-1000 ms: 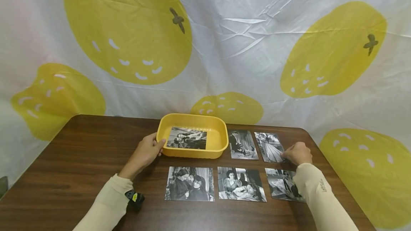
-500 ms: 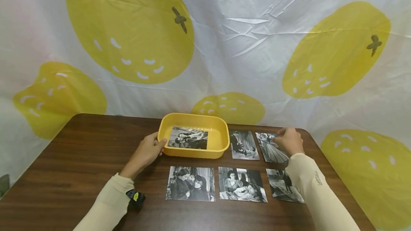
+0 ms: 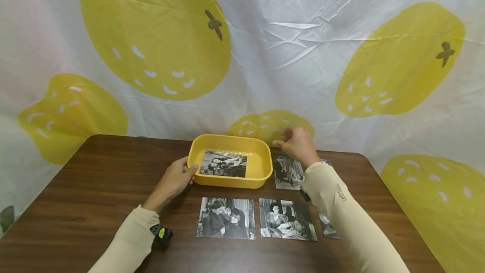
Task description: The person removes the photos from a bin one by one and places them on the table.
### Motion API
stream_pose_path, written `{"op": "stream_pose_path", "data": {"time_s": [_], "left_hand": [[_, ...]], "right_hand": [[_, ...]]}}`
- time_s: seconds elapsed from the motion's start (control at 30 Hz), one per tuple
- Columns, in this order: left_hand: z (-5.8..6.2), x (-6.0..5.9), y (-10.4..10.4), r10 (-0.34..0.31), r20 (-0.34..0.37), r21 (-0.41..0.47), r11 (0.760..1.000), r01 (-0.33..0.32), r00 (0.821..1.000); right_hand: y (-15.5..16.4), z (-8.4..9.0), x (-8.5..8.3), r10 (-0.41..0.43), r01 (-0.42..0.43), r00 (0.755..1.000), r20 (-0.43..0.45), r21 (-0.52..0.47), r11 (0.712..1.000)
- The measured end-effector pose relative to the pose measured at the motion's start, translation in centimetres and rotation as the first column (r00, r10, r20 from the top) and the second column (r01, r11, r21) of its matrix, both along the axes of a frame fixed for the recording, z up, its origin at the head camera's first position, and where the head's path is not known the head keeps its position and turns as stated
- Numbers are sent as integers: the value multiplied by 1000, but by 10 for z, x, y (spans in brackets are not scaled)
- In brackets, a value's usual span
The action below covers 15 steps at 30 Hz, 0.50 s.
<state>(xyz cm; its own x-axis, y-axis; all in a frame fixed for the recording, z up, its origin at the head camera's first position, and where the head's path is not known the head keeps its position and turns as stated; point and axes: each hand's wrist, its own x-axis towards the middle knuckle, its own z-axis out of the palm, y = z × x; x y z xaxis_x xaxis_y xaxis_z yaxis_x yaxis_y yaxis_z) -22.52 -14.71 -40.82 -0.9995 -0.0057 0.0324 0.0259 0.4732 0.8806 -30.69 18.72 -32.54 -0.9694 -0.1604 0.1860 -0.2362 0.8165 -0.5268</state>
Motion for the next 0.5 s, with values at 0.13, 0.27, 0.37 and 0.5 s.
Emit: {"op": "stream_pose_path", "data": {"time_s": [0.13, 0.27, 0.37, 0.5], "left_hand": [[-1, -1, 0, 2, 0, -2, 1000, -2, 1000], [-1, -1, 0, 3, -3, -1, 1000, -3, 1000], [-2, 0, 0, 0, -5, -3, 1000, 0, 1000], [-2, 2, 0, -5, -11, -8, 1000, 5, 1000]], "right_hand": [[-30, -5, -4, 68, -69, 997, 29, 37, 997], [-56, -16, -8, 132, -142, 985, 114, 86, 986], [-72, -30, -11, 166, -190, 970, 176, 130, 973], [-87, -49, -16, 193, -239, 951, 243, 177, 955]]}}
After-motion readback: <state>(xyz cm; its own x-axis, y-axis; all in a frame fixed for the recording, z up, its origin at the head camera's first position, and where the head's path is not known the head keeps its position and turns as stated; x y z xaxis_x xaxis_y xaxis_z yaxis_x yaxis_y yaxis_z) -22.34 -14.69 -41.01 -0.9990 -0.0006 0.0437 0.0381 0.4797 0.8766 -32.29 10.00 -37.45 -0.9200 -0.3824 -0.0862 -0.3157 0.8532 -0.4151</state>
